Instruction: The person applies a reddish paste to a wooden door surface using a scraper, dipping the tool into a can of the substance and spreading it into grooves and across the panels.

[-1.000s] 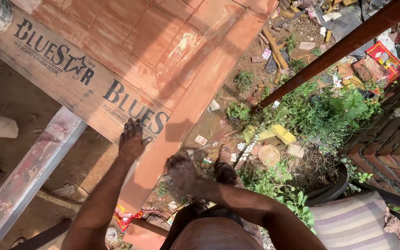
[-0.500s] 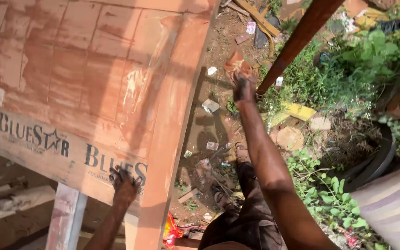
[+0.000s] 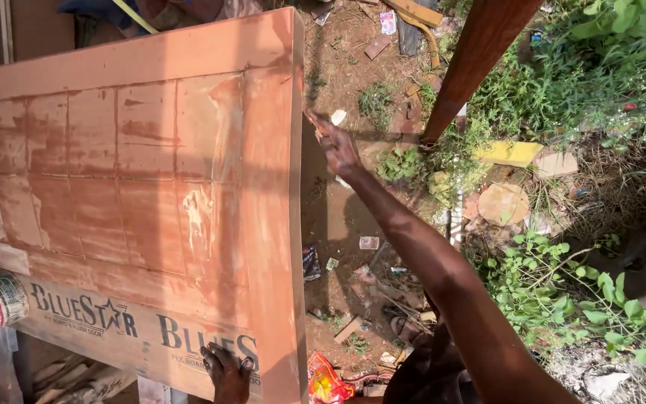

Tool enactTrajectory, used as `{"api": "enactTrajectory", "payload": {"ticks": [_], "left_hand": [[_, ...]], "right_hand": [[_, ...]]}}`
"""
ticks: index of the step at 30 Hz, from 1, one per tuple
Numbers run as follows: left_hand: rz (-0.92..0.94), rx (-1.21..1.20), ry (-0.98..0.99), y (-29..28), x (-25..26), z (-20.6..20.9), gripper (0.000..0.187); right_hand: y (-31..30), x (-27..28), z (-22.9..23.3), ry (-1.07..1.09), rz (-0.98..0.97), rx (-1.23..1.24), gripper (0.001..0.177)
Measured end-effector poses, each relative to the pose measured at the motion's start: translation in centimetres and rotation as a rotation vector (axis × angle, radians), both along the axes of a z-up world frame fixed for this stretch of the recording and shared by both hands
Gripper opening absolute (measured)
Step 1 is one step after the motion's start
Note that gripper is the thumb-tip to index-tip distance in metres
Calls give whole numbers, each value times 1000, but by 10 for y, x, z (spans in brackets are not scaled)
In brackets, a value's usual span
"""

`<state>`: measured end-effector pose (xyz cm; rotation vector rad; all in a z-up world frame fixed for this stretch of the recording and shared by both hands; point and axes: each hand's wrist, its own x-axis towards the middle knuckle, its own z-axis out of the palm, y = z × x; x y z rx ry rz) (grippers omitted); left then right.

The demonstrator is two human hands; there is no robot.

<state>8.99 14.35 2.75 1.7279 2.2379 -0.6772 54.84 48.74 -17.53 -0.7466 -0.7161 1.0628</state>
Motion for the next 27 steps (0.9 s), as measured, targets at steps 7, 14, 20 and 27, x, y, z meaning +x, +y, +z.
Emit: {"api": "enactTrajectory", "payload": {"ticks": [7,14,20,27], "left_hand": [[-119,75,-74,4,-2,1,123],[-107,221,134,28,14,-12,124],[-110,170,163,17,14,-6,123],[-79,160,157,5,24,-24,123]], "right_hand": [[58,71,54,-330,-49,-168,44],[33,91,107,-336,-62,-247,35],[85,66,124,-678,-538,111,41],[103,93,77,-492,-272,-234,40]]}}
